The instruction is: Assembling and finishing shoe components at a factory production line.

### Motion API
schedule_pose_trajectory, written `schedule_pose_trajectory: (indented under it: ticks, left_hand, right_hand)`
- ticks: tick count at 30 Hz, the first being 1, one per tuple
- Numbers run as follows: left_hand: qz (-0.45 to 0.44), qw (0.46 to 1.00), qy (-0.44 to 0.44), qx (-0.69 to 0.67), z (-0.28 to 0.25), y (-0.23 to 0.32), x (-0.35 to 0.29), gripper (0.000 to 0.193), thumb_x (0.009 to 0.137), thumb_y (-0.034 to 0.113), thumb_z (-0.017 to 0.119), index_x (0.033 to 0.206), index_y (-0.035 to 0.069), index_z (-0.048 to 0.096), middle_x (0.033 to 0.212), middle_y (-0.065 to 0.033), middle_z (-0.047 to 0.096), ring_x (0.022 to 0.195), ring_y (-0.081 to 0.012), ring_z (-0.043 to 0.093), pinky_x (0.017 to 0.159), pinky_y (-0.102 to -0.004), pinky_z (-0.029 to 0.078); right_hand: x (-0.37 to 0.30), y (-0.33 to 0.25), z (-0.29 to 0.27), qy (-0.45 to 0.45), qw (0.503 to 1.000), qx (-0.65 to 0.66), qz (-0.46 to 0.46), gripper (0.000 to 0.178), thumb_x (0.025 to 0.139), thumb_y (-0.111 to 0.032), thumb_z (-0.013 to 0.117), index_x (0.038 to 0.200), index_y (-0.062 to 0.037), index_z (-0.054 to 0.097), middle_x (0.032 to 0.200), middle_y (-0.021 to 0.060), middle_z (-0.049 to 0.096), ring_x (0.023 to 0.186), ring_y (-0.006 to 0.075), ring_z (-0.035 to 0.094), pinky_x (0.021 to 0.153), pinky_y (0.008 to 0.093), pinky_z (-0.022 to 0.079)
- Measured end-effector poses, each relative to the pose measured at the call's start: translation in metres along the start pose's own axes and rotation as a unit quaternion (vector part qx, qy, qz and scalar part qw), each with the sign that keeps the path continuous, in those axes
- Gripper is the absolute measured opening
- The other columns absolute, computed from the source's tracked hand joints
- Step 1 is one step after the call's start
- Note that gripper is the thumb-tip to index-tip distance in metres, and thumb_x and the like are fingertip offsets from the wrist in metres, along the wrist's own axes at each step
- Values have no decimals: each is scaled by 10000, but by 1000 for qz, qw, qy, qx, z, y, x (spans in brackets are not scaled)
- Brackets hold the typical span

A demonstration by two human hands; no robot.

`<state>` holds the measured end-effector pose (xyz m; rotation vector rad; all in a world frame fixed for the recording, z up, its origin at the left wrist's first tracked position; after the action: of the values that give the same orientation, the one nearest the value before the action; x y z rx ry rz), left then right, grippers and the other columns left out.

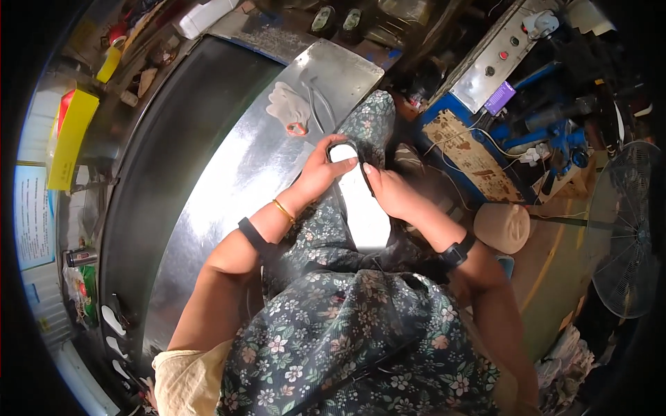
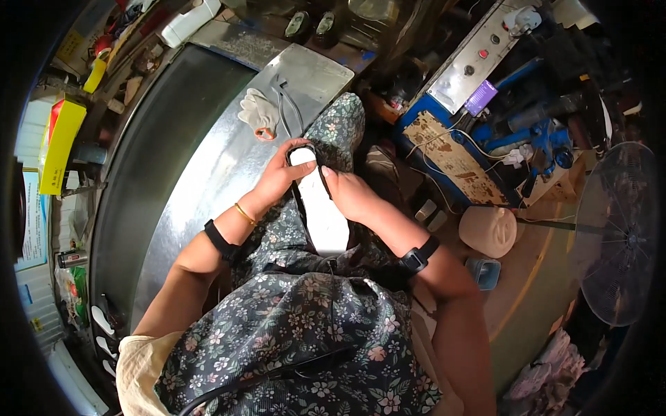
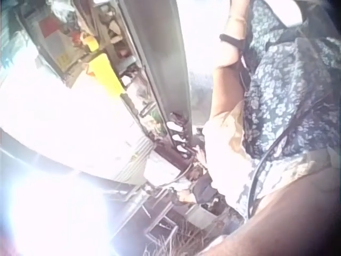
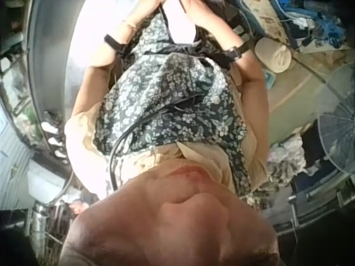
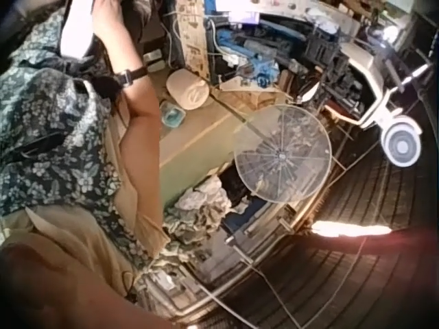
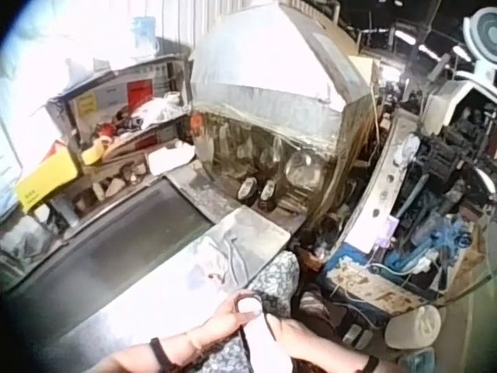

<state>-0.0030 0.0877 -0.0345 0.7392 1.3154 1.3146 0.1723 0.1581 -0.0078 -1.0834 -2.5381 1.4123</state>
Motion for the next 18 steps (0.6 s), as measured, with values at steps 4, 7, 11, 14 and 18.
schedule_pose_trajectory:
  ticks: [4,7,11,14,18]
  left_hand:
    - [-36,999,-24,23,-1,7,12,530,837,103,740,1289,29,474,1034,-46,606,903,-128,564,805,-269,473]
    - [-15,988,-55,146,5,6,27,570,860,148,731,1322,1,431,1089,-67,610,961,-134,574,842,-278,479]
    - [-60,981,-149,107,-1,24,31,637,861,121,720,1390,-5,387,1166,-94,600,1111,-160,538,972,-296,427]
    - [-121,920,-206,-310,-24,22,33,499,975,272,538,1377,-2,428,1265,-98,589,1177,-190,539,1062,-345,382]
    - [-55,988,132,61,5,-13,14,549,1034,387,294,1237,-71,518,1217,-227,597,1147,-343,557,1017,-437,394]
  right_hand:
    - [5,-21,-1,70,937,-330,-90,273,932,-180,475,764,-14,612,720,176,641,642,333,663,615,423,544]
    - [8,-7,5,137,903,-386,-134,216,901,-156,522,758,-20,609,716,136,643,546,298,639,523,404,528]
    - [-17,27,5,4,996,-63,-69,299,953,-165,535,1187,22,548,1188,126,599,1001,222,618,849,332,500]
    - [-46,40,24,-32,892,445,-77,613,987,-171,535,1492,16,243,1433,79,419,1307,155,384,1105,318,303]
    - [-21,-8,17,-44,863,503,39,559,1006,-146,491,1486,4,246,1367,86,481,1226,155,466,1036,309,385]
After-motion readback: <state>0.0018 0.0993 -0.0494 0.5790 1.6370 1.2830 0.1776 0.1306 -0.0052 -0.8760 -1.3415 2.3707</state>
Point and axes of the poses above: each hand's wrist, its own x-axis towards the middle knuckle, its own z-axis out of the palm, y = z × x, the point moved 1 cm from there along x, towards the middle knuckle
